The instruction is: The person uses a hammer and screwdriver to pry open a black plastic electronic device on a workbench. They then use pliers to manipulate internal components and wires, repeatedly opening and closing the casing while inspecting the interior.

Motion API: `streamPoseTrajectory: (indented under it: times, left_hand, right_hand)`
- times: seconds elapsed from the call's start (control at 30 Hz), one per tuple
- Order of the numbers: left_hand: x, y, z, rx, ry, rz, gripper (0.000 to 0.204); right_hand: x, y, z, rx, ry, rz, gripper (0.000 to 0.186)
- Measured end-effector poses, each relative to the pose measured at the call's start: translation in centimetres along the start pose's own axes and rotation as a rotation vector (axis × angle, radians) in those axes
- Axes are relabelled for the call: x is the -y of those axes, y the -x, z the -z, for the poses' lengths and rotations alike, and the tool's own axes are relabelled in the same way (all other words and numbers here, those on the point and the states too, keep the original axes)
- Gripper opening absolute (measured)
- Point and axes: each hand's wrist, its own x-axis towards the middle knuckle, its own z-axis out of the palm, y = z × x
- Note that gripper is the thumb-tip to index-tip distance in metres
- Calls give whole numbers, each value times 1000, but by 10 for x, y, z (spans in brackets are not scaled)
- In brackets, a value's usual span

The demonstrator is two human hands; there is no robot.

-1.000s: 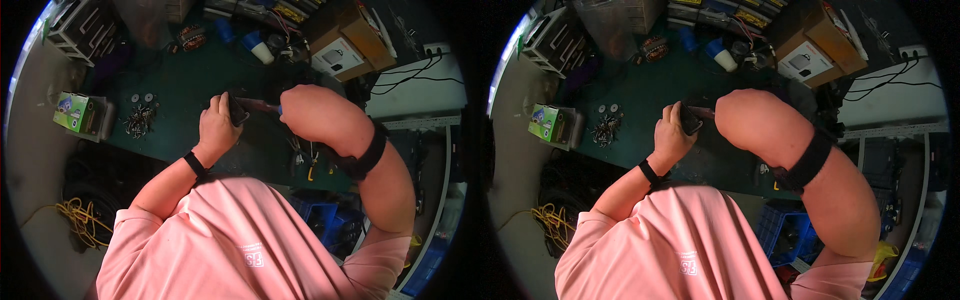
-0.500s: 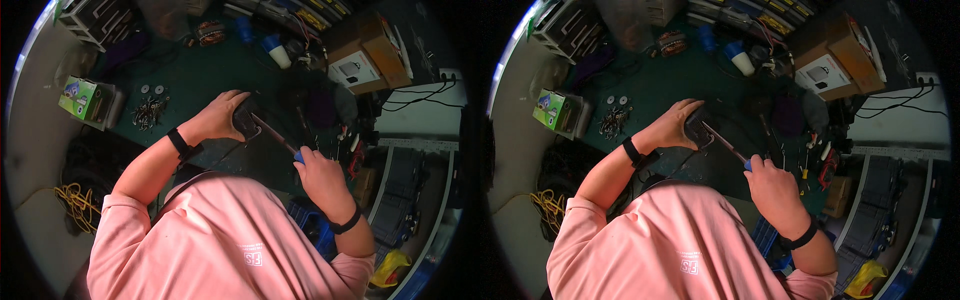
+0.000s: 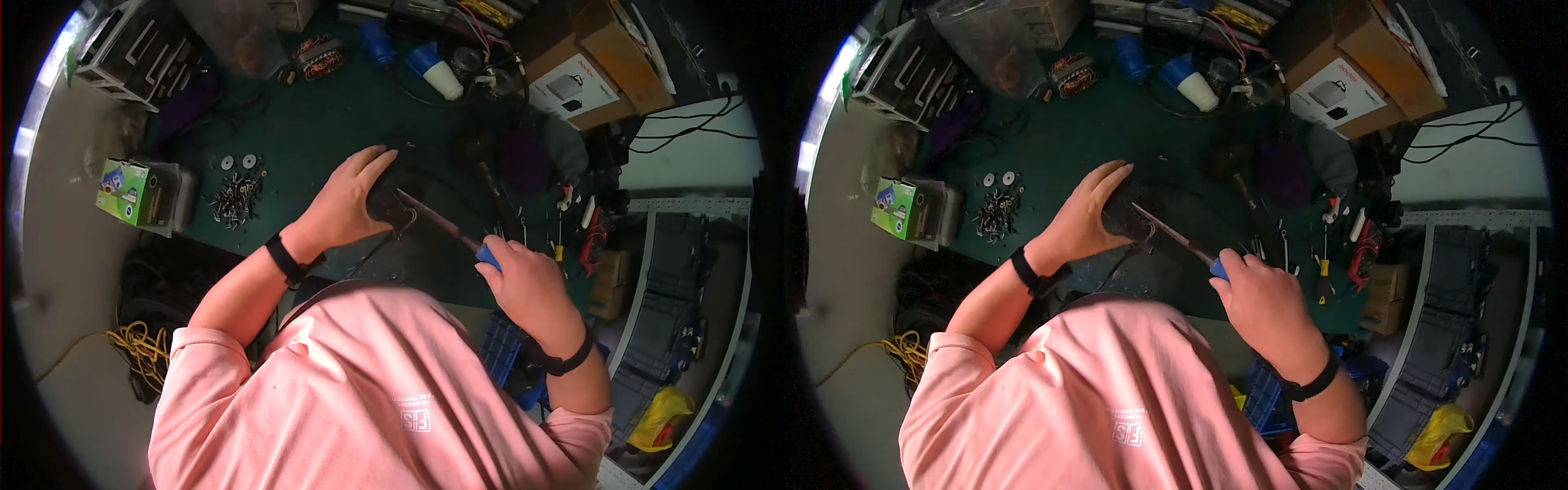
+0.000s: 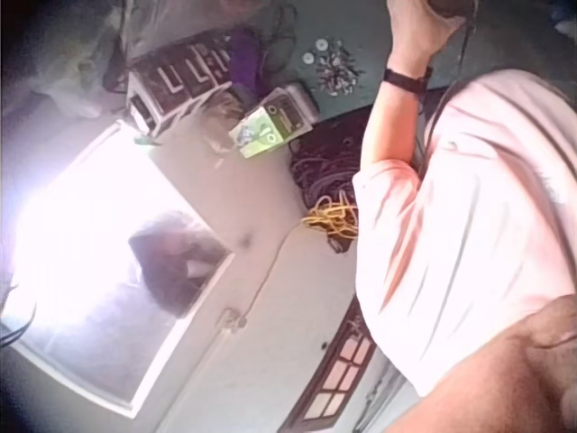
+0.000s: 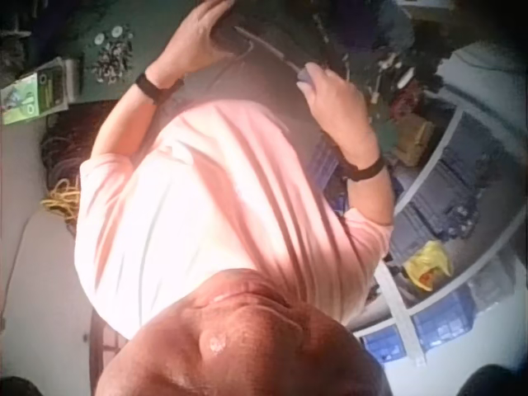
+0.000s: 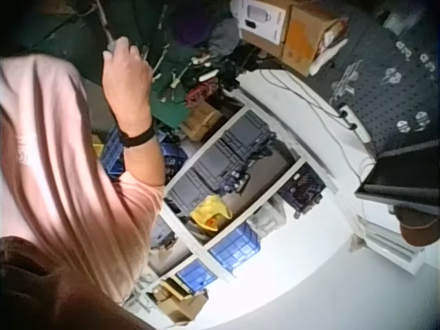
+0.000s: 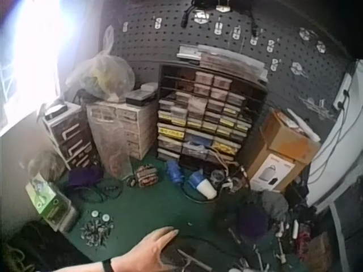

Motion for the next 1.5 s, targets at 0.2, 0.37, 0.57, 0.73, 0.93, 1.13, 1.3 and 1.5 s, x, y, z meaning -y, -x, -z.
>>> streamPoseTrajectory:
  times: [0.2,0.37,0.57,0.73,0.93,1.13,1.3,1.5]
  left_hand:
    - [-27,27,-1,-165,7,210,110]
    - [-22,31,-15,-395,-90,369,117]
    - [-20,38,-22,-480,-72,443,105]
    - [-16,27,-28,-561,-91,374,93]
    - [-19,12,-29,-492,-104,359,84]
    - [-21,12,-54,-455,-319,191,81]
    - [-18,10,-55,-442,-339,143,82]
    - [-20,13,-52,-446,-314,152,83]
  right_hand:
    - [29,-23,31,48,117,120,19]
    - [45,-35,42,16,179,214,20]
    - [51,-41,39,52,177,207,21]
    - [33,-33,9,-13,103,166,23]
    - [43,-28,18,-25,196,125,17]
    - [38,-59,71,227,261,246,24]
    - [38,-66,77,355,256,155,24]
    - [32,-56,66,266,217,178,22]
